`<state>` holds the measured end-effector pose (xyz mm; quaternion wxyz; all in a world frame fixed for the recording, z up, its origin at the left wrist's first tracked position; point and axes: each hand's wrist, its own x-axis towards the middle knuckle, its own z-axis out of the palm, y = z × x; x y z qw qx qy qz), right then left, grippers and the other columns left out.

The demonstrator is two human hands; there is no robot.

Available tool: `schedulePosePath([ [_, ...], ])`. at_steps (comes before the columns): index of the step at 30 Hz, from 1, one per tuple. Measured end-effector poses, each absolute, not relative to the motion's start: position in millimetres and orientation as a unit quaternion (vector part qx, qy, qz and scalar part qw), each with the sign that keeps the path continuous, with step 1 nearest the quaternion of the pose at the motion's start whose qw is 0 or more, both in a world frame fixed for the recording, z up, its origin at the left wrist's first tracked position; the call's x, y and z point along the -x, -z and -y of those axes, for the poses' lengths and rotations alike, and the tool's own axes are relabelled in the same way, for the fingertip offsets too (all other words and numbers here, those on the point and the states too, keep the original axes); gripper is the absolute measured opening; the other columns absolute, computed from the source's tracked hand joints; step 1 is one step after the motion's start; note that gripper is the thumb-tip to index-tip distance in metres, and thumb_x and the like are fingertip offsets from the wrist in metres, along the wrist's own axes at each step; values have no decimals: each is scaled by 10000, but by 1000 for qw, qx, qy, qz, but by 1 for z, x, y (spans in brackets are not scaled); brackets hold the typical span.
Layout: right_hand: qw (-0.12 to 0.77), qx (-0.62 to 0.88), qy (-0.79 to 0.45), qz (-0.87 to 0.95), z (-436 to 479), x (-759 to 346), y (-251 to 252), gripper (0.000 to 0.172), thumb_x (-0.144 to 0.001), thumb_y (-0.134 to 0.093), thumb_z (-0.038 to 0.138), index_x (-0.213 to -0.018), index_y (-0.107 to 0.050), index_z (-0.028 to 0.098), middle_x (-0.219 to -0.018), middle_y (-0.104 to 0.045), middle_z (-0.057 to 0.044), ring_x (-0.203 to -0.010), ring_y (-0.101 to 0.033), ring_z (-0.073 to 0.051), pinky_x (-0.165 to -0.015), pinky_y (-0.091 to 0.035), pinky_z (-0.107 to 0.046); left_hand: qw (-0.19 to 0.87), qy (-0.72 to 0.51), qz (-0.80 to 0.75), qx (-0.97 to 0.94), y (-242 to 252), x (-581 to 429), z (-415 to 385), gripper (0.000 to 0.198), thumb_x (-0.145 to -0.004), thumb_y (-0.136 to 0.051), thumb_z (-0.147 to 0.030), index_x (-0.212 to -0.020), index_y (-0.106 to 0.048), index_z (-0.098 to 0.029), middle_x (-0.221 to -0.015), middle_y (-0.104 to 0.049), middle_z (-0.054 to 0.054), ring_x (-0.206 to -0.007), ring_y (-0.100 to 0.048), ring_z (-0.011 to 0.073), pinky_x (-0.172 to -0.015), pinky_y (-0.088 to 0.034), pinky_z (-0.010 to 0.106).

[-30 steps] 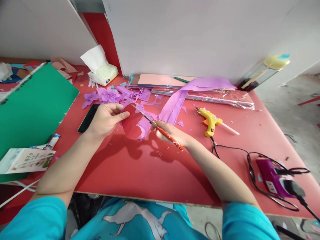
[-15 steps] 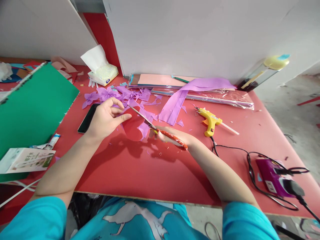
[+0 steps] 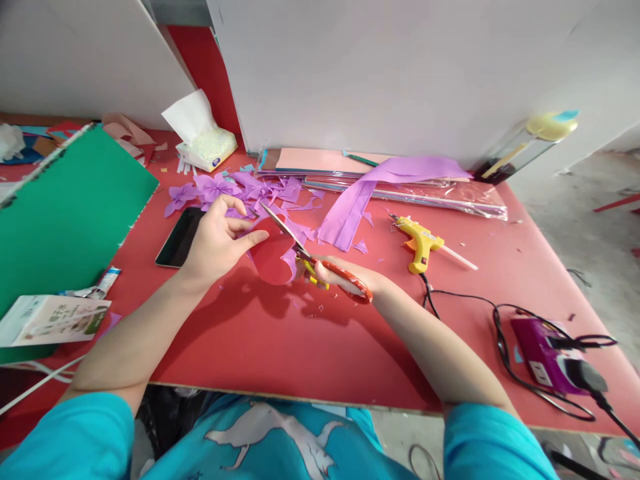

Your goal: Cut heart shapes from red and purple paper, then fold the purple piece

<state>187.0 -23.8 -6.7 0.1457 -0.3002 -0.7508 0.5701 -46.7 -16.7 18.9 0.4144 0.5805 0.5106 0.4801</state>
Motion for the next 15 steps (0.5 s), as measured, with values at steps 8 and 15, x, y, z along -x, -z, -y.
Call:
schedulePosePath([
  [8, 185, 278, -612, 717, 30, -176, 27, 664, -800, -115, 748, -869, -517, 224, -705, -496, -31, -648, -441, -175, -715, -464, -372, 428, -510, -525, -530, -20, 33, 24, 394, -602, -783, -277, -857, -488, -220, -575, -561, -64, -491, -541, 99, -497, -425, 234],
  [15, 190, 342, -513, 764, 34, -171, 34, 607, -845, -75, 675, -833, -488, 231, -690, -494, -41, -677, -471, -198, -703, -478, -398, 464, -517, -505, -512, -11, 31, 25, 326, -650, -749, -357, -880, -589, -190, -691, -655, -5, -656, -642, 144, -631, -506, 258],
])
